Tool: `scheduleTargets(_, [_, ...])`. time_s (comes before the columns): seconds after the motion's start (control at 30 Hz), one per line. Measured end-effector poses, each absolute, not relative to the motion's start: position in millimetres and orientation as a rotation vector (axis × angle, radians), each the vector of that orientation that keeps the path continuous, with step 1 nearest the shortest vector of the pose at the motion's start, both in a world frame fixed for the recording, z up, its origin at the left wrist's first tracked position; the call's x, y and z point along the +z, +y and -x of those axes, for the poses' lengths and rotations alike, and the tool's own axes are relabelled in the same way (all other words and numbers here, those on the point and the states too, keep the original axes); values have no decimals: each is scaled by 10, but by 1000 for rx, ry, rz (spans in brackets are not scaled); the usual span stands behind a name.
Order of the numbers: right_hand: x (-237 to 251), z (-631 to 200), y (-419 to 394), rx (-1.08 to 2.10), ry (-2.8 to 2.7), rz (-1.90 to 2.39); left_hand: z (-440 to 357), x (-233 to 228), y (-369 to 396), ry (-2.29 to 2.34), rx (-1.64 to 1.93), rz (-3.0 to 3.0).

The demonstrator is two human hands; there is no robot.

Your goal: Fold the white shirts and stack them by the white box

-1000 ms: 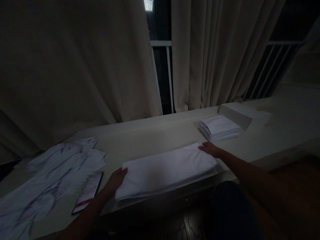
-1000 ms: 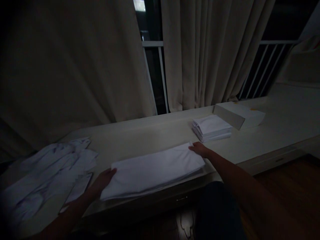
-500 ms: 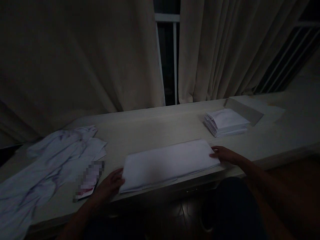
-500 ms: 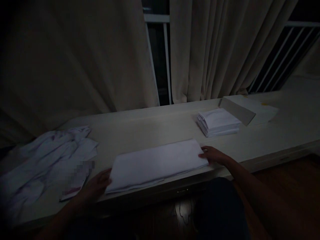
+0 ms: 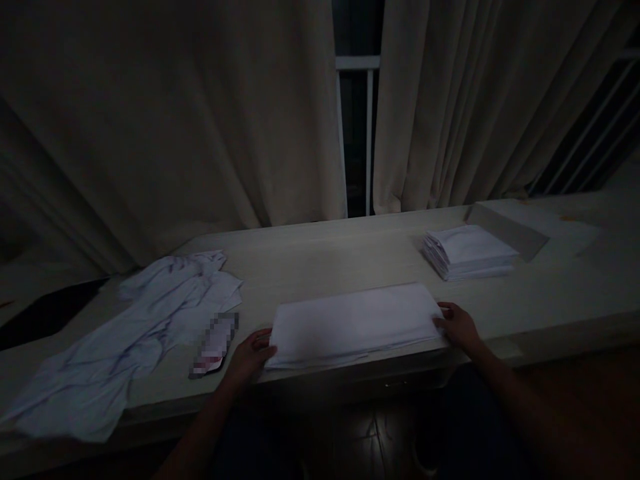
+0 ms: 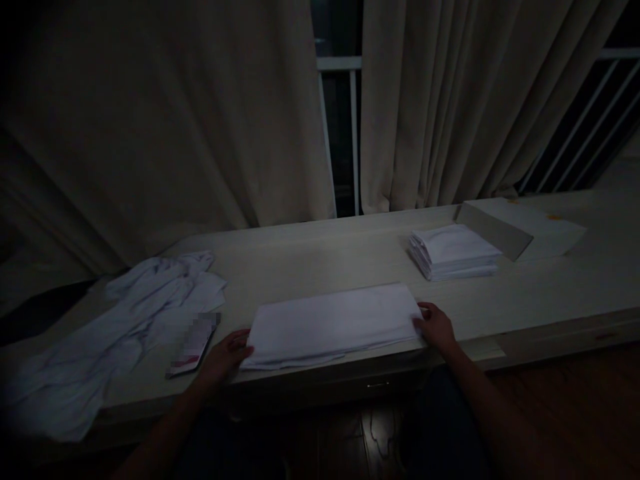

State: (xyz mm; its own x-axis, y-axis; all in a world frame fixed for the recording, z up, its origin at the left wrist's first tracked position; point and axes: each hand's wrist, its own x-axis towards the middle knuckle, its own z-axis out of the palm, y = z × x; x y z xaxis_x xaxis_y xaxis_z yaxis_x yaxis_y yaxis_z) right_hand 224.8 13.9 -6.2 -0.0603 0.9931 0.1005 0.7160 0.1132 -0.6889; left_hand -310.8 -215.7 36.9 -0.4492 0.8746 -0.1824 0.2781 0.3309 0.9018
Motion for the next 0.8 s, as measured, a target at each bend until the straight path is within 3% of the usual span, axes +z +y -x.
scheduleTargets(0.13, [-34, -2209, 78, 565, -1805, 1661, 3033, 347, -2197, 2263, 1154, -1064])
scheduleTargets(0.23, [23, -2131, 4, 251, -1822, 1626, 2889, 376, -2191, 2474, 1210, -1200])
scheduleTargets(0.33, [136, -1831, -121, -9, -1935, 1470, 2602, 433, -2035, 2508, 1104, -1733])
scheduleTargets(0.43, [255, -1180, -289, 71, -2177, 1359, 2244, 486, -1690, 2373, 819, -2128])
scheduleTargets(0.63, [383, 327, -505, 333, -2573, 1032, 2074, 413, -1089, 2418, 350, -2191])
scheduleTargets(0.8, [316, 446, -328, 466, -2637, 1040, 2469, 182, -1229, 2564, 236, -2024])
